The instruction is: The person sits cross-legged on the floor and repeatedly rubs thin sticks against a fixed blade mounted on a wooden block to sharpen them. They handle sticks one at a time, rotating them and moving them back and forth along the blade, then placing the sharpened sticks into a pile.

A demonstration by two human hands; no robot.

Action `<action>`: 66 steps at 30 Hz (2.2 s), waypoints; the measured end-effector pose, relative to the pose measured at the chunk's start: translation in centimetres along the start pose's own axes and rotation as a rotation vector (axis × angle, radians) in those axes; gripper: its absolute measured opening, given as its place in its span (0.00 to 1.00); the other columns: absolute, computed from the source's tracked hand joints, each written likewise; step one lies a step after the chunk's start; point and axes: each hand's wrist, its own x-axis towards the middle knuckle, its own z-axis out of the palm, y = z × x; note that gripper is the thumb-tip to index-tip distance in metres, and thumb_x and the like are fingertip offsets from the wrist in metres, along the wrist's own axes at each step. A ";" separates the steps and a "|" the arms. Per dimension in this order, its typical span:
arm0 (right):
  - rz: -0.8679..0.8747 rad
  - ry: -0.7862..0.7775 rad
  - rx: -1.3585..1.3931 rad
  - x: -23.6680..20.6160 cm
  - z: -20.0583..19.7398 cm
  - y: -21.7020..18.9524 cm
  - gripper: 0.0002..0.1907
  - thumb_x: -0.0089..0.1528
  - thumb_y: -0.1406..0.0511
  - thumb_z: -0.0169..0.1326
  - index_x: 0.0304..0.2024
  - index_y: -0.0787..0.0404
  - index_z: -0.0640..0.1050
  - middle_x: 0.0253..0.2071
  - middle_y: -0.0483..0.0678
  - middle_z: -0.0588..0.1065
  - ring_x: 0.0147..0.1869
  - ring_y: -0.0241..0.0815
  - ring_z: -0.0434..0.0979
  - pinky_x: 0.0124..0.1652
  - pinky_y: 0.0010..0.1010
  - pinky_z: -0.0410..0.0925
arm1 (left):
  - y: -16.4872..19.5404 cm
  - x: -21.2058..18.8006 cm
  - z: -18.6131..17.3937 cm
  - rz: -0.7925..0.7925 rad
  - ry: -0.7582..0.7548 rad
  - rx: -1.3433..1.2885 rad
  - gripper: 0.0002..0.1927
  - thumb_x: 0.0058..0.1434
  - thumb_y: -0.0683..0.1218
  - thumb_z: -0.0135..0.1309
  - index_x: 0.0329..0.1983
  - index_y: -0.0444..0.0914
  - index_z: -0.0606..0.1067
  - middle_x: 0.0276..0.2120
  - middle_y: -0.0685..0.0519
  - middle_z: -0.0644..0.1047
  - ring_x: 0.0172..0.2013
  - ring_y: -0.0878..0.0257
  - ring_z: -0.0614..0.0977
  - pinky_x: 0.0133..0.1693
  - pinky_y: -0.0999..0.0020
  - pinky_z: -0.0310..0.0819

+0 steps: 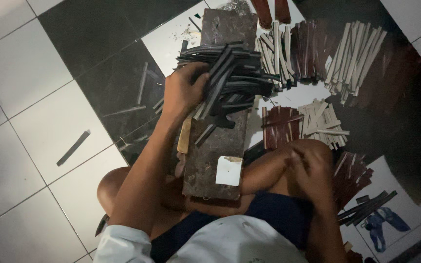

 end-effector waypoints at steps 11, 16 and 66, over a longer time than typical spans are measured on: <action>0.072 -0.071 -0.238 6.4 1.2 1.0 0.16 0.65 0.62 0.57 0.55 0.59 0.78 0.53 0.60 0.77 0.51 0.63 0.78 0.46 0.46 0.70 | 2.2 -7.5 -3.3 -0.130 -0.166 -0.731 0.48 0.70 0.30 0.52 0.79 0.45 0.36 0.60 0.40 0.74 0.54 0.54 0.81 0.53 0.60 0.84; -0.081 -0.272 -0.522 12.4 6.6 1.1 0.19 0.58 0.61 0.56 0.51 0.58 0.80 0.46 0.63 0.77 0.52 0.66 0.75 0.49 0.51 0.68 | 4.5 -15.0 -1.3 -0.626 -0.157 -0.543 0.54 0.61 0.31 0.59 0.81 0.46 0.40 0.45 0.35 0.74 0.34 0.52 0.78 0.29 0.61 0.76; 0.135 -0.629 0.217 2.1 12.0 -16.9 0.08 0.65 0.65 0.59 0.41 0.66 0.79 0.29 0.44 0.77 0.28 0.28 0.74 0.27 0.23 0.70 | -4.0 -21.5 -2.8 -0.502 0.089 -0.341 0.09 0.63 0.43 0.64 0.43 0.34 0.81 0.31 0.51 0.80 0.22 0.68 0.74 0.37 0.73 0.74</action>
